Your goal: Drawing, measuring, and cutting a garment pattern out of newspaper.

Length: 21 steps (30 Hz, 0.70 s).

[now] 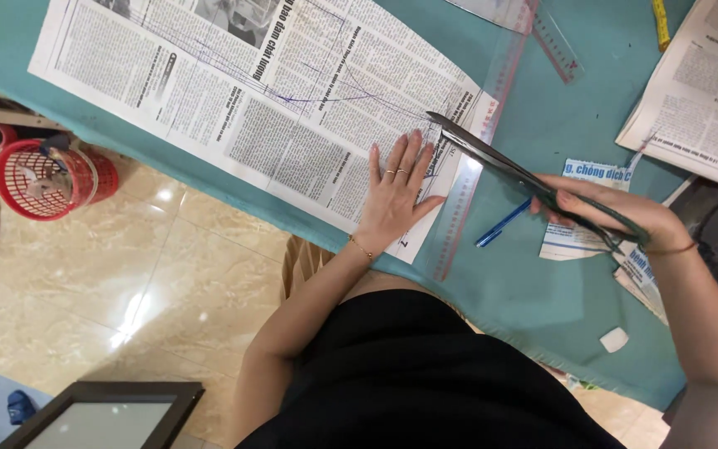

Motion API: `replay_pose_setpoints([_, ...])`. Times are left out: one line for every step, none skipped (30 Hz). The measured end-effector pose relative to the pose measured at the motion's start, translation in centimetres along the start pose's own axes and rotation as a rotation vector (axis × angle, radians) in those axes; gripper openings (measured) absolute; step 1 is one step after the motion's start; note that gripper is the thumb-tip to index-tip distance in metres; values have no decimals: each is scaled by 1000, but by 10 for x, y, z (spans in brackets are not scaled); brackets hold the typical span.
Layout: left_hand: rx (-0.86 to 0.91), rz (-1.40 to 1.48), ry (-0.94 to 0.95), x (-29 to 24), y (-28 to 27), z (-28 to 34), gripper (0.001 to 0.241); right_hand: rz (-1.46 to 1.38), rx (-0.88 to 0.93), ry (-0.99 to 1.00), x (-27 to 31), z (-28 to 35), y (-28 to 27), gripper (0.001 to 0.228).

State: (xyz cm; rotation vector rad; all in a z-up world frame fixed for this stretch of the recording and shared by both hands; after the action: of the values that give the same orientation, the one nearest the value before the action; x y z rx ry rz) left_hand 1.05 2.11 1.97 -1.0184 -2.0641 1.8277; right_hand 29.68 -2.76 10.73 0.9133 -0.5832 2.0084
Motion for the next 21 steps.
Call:
replay_pose_setpoints([-4, -2, -6, -1, -2, -3, 87, 5, 5, -2, -7, -5, -9, 68])
replay_pose_setpoints([-35, 12, -33, -2, -5, -6, 85, -90, 38, -8, -13, -10, -17, 71])
replay_pose_setpoints([-64, 26, -58, -2, -9, -8, 83, -187, 71, -14, -19, -15, -23, 75])
replay_pose_setpoints([-65, 24, -64, -3, -8, -11, 83, -185, 76, -14, -20, -20, -30, 75])
replay_pose_setpoints([-64, 12, -111, -3, -7, -13, 73, -162, 93, 44, -25, -25, -36, 76])
replay_pose_setpoints([-63, 0, -158, -2, -6, -15, 63, -139, 110, 103, -30, -29, -41, 78])
replay_pose_setpoints([-64, -1, -160, -2, -5, -16, 63, -137, 113, 103, -23, -30, -43, 78])
replay_pose_setpoints([-108, -28, -164, -2, -6, -17, 52, -130, 143, 105, -17, -31, -43, 82])
replay_pose_setpoints([-151, -55, -167, -2, -8, -17, 41, -124, 173, 107, -10, -32, -42, 85])
replay_pose_setpoints([-151, -57, -169, -1, -8, -17, 41, -123, 176, 106, -9, -34, -43, 85])
replay_pose_setpoints([-120, -59, -155, -1, -6, -17, 37, -68, 130, 153, -12, -37, -46, 88])
replay_pose_setpoints([-88, -61, -140, -1, -4, -17, 34, -14, 85, 200, -14, -38, -48, 91])
replay_pose_setpoints([-88, -63, -141, -1, -3, -17, 34, -14, 87, 199, -16, -41, -49, 91])
replay_pose_setpoints([-97, -59, -142, -2, -2, -16, 29, -54, 100, 156, -16, -44, -49, 92])
replay_pose_setpoints([-106, -55, -144, -2, -1, -16, 25, -93, 114, 112, -16, -47, -49, 93])
replay_pose_setpoints([-106, -57, -145, -2, 0, -16, 25, -92, 116, 111, -18, -49, -51, 93])
replay_pose_setpoints([-118, -73, -144, -2, 0, -15, 22, -49, 98, 136, -20, -51, -54, 94])
replay_pose_setpoints([-130, -90, -143, -2, 0, -15, 19, -7, 80, 160, -23, -52, -56, 94])
replay_pose_setpoints([-130, -91, -143, -3, -1, -15, 19, -6, 80, 159, -25, -53, -59, 94])
replay_pose_setpoints([-132, -97, -142, -3, -2, -16, 17, -13, 104, 178, -29, -54, -61, 96])
replay_pose_setpoints([-135, -102, -140, -3, -3, -16, 15, -20, 127, 198, -33, -53, -63, 97])
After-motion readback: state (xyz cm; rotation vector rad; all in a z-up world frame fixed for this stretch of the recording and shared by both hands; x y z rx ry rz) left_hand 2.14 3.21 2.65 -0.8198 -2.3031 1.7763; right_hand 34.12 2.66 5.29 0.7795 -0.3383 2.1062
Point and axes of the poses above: each hand's wrist, its own z-axis away from the middle knuckle, its own y-axis out of the palm, x = y × z, the point moved 5 cm from there along -z, towards the middle knuckle, and after that the axes turned 10 degrees about -z, right-handed, at the moved point
